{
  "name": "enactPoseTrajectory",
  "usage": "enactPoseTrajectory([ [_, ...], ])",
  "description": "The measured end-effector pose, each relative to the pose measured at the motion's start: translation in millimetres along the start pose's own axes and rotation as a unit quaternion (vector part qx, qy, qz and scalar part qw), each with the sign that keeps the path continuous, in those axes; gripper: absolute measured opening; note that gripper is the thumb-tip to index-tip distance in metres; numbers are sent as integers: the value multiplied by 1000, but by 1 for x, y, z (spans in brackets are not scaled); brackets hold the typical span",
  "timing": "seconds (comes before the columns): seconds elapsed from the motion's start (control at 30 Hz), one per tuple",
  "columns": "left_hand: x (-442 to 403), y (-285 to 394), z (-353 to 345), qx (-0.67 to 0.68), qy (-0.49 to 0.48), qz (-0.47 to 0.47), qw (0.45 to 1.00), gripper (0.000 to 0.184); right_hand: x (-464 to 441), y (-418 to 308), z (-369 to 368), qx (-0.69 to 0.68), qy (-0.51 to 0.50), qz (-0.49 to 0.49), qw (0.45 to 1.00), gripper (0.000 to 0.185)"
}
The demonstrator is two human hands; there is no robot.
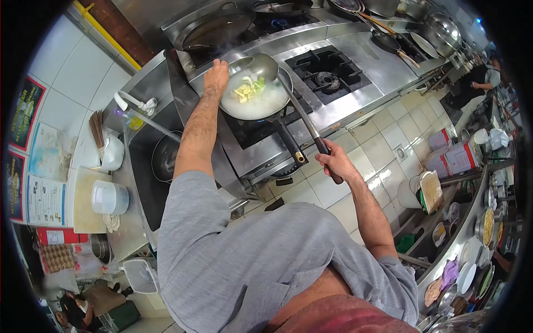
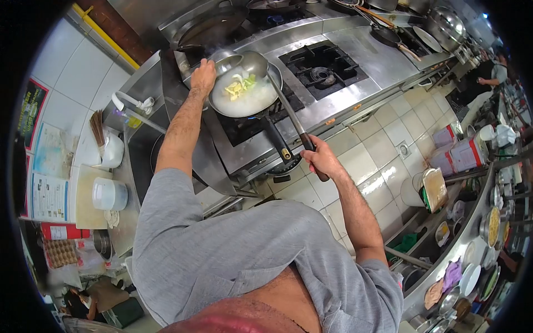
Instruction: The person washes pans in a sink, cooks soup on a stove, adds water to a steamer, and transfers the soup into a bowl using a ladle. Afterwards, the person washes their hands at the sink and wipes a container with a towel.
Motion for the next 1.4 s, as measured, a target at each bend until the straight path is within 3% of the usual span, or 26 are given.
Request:
enactPoseTrajectory([
  [0.13,-1,3,30,15,50,10,999,15,19,-19,16,74,26,52,996,47],
  [0.23,13,-2,95,83,210,21,974,19,37,-30,18,135,31,55,989,52],
  [0.27,15,-10,106,77,213,31,974,19,41,-28,15,129,19,48,990,52],
  [0.33,30,-32,147,70,301,68,949,22,39,-24,10,126,-1,43,991,53],
  [0.4,64,-53,183,160,362,121,910,25,24,-15,-3,51,-72,34,996,54],
  [0.43,79,-67,195,142,337,187,912,25,17,-15,-4,53,-84,35,994,54],
  [0.47,102,-89,188,346,315,268,842,24,9,-14,1,150,-61,41,986,52],
  [0.5,125,-98,194,407,338,271,804,21,4,-13,5,246,-37,51,967,51],
  [0.53,148,-110,201,465,363,270,761,18,-1,-7,3,250,-50,57,965,51],
  [0.6,202,-137,210,519,405,281,698,15,0,-28,15,396,98,224,885,52],
  [0.63,233,-151,214,508,419,297,691,14,-2,-23,16,382,75,157,908,54],
  [0.67,262,-167,213,495,429,309,689,14,-5,-20,10,385,57,164,906,54],
  [0.73,325,-191,201,487,398,379,679,15,-6,-20,11,414,125,167,886,55],
  [0.8,377,-212,173,439,356,442,696,17,-6,-16,-3,429,98,127,889,56],
  [0.9,430,-245,96,379,209,549,716,18,9,-21,-19,283,38,49,957,56],
  [0.93,436,-237,74,403,181,573,690,19,13,-21,-19,286,43,48,956,56],
  [0.97,442,-248,46,395,150,568,706,22,16,-19,-19,236,34,41,970,56],
  [1.0,444,-250,24,403,139,578,696,23,22,-16,-22,184,26,34,982,57],
  [1.1,431,-252,-51,482,28,596,641,26,54,-34,-26,214,57,20,975,58],
  [1.13,425,-260,-71,489,18,587,645,26,63,-35,-27,231,71,11,970,58],
  [1.2,426,-269,-128,536,-12,610,584,29,71,-34,-34,192,82,0,978,57],
  [1.3,412,-257,-139,474,-134,599,631,33,75,-24,-54,127,48,-37,990,56],
  [1.33,404,-249,-130,476,-144,591,635,33,74,-22,-58,124,60,-42,990,56],
  [1.4,379,-245,-97,465,-94,538,697,40,73,-27,-60,228,110,-32,967,56],
])
Point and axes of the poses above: each hand's wrist, its own x-axis away from the middle knuckle, its own z-axis out of the back of the hand, y = z × x, the point moved 10 cm from there along -x, towards the middle knuckle, and after that the axes turned 14 degrees about x, right-handed, at the moved point
